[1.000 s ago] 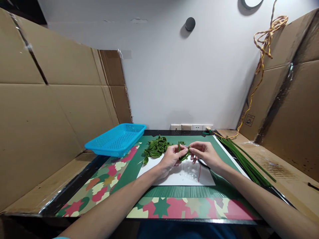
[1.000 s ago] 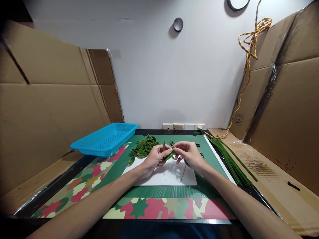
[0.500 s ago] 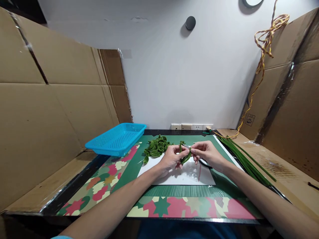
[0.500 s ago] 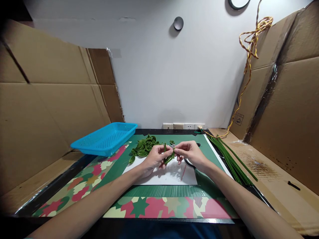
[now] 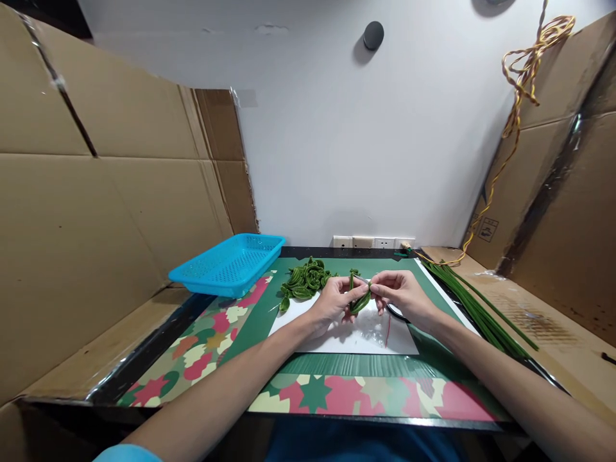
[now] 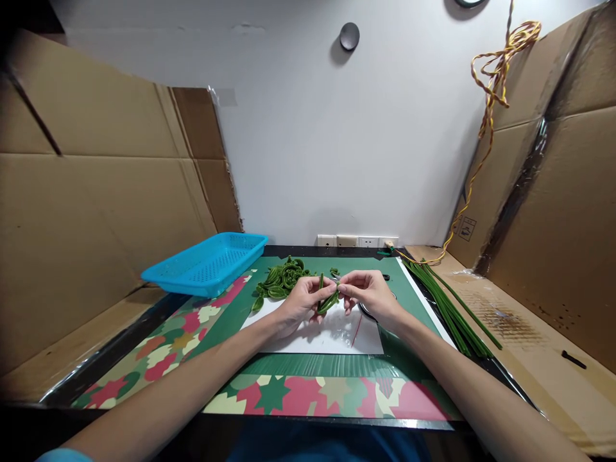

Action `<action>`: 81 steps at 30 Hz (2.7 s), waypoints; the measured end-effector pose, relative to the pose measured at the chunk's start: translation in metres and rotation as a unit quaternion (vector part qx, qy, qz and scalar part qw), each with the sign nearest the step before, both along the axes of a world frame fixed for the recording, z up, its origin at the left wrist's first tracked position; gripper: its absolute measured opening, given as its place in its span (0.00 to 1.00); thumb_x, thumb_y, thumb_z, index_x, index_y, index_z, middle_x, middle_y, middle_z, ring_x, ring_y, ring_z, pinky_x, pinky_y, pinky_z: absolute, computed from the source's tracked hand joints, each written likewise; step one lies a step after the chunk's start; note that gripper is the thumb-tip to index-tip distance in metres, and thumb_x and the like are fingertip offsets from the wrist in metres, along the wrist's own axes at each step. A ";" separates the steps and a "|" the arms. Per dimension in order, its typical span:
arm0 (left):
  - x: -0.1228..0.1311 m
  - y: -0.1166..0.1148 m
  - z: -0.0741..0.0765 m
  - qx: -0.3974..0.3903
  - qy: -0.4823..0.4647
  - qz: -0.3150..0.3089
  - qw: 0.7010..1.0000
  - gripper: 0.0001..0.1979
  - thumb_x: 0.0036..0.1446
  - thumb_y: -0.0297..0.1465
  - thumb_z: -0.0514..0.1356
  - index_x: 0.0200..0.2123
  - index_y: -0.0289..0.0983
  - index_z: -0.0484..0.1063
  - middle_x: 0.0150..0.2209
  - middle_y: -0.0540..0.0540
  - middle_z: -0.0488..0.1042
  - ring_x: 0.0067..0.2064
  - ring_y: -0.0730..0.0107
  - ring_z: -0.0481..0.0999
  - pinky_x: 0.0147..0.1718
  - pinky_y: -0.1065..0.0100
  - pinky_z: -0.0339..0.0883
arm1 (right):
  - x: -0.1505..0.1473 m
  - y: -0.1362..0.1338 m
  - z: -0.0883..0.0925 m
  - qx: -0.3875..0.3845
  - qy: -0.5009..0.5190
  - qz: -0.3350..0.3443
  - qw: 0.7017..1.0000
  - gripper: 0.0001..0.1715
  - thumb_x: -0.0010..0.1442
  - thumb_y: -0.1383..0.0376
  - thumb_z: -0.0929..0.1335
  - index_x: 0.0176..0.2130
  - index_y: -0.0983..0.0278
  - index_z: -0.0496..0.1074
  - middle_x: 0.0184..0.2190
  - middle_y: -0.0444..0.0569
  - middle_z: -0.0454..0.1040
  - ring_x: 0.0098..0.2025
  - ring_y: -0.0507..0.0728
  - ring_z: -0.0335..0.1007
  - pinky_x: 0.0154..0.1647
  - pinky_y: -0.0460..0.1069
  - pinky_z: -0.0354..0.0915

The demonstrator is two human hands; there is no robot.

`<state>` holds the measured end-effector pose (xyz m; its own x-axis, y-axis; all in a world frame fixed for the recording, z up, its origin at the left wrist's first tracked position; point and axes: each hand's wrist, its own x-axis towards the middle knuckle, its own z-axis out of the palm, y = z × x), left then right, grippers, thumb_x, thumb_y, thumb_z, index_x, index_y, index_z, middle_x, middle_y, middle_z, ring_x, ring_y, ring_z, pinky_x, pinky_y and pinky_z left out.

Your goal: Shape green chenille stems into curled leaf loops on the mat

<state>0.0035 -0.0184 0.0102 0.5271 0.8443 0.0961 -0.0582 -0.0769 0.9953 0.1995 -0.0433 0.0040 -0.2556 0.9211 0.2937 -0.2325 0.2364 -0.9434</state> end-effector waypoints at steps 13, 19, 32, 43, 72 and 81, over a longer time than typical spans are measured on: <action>0.001 -0.002 0.002 0.040 0.024 -0.016 0.999 0.22 0.53 0.48 0.70 0.34 0.32 0.77 0.23 0.51 0.72 0.17 0.75 0.71 0.12 0.76 0.59 | 0.004 -0.001 -0.004 -0.004 -0.014 0.003 1.000 0.19 0.51 0.55 0.80 0.31 0.67 0.78 0.20 0.45 0.74 0.20 0.51 0.68 0.20 0.46 0.66; -0.001 -0.002 0.002 0.087 0.037 -0.021 0.995 0.25 0.53 0.50 0.69 0.34 0.31 0.76 0.24 0.50 0.73 0.18 0.74 0.73 0.12 0.76 0.60 | 0.004 -0.003 -0.001 0.016 -0.033 0.012 0.999 0.19 0.52 0.54 0.80 0.30 0.67 0.77 0.18 0.44 0.73 0.19 0.51 0.67 0.20 0.45 0.64; -0.002 -0.006 0.010 -0.003 0.021 -0.053 0.998 0.24 0.51 0.49 0.71 0.34 0.33 0.75 0.22 0.50 0.73 0.18 0.68 0.76 0.12 0.75 0.61 | 0.001 -0.003 -0.002 0.043 -0.048 0.017 0.998 0.22 0.54 0.51 0.78 0.31 0.67 0.78 0.22 0.45 0.73 0.21 0.51 0.67 0.24 0.47 0.62; 0.000 -0.010 0.012 -0.036 0.007 -0.084 0.996 0.23 0.50 0.46 0.73 0.39 0.33 0.77 0.27 0.49 0.74 0.21 0.70 0.78 0.14 0.75 0.65 | 0.013 -0.001 0.001 0.046 -0.042 0.023 0.998 0.22 0.56 0.50 0.77 0.32 0.65 0.74 0.24 0.43 0.70 0.22 0.50 0.64 0.24 0.46 0.60; 0.003 -0.006 0.006 0.017 0.040 -0.040 0.998 0.26 0.49 0.48 0.72 0.39 0.30 0.77 0.38 0.39 0.78 0.27 0.64 0.81 0.17 0.72 0.70 | 0.007 -0.001 0.006 0.026 -0.084 -0.033 0.996 0.23 0.54 0.48 0.77 0.33 0.66 0.78 0.22 0.44 0.74 0.20 0.50 0.64 0.21 0.47 0.60; 0.003 -0.007 0.005 -0.060 0.032 -0.144 0.987 0.26 0.50 0.48 0.72 0.37 0.30 0.75 0.32 0.42 0.78 0.21 0.71 0.77 0.15 0.75 0.65 | 0.010 0.001 0.007 -0.013 0.023 -0.035 0.999 0.23 0.58 0.48 0.74 0.39 0.66 0.79 0.22 0.43 0.72 0.17 0.50 0.62 0.15 0.45 0.57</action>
